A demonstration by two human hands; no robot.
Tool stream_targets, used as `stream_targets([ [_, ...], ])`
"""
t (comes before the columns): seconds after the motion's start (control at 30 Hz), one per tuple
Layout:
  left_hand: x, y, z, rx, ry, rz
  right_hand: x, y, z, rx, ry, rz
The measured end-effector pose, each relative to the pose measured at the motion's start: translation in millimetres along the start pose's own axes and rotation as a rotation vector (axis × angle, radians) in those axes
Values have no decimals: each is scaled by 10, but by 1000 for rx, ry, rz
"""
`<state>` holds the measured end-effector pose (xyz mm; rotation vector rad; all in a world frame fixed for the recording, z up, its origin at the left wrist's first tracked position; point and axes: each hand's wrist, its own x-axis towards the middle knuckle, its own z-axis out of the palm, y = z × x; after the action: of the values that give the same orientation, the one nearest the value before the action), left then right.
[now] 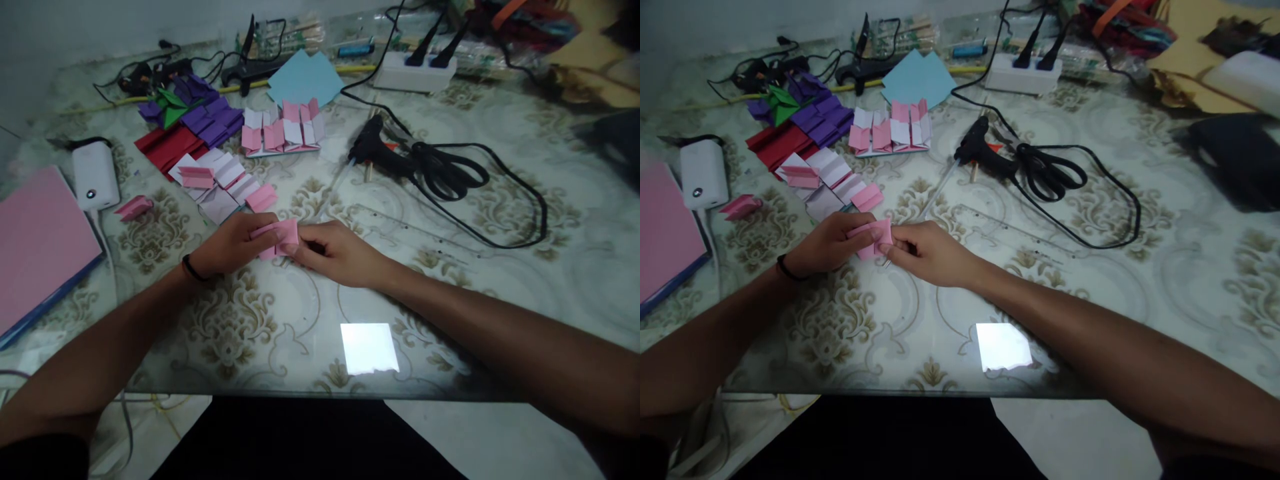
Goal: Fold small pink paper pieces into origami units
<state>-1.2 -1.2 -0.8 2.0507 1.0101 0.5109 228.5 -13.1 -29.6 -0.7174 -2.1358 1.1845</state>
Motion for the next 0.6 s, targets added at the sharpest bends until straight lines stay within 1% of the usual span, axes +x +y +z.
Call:
stream_targets([
  [0.1,-3,-7,0,14,-6,-20,-1,-3,-4,2,-5,6],
  [0.6,-5,-2,1,21,-5,-25,-3,-20,-7,9,-9,18],
])
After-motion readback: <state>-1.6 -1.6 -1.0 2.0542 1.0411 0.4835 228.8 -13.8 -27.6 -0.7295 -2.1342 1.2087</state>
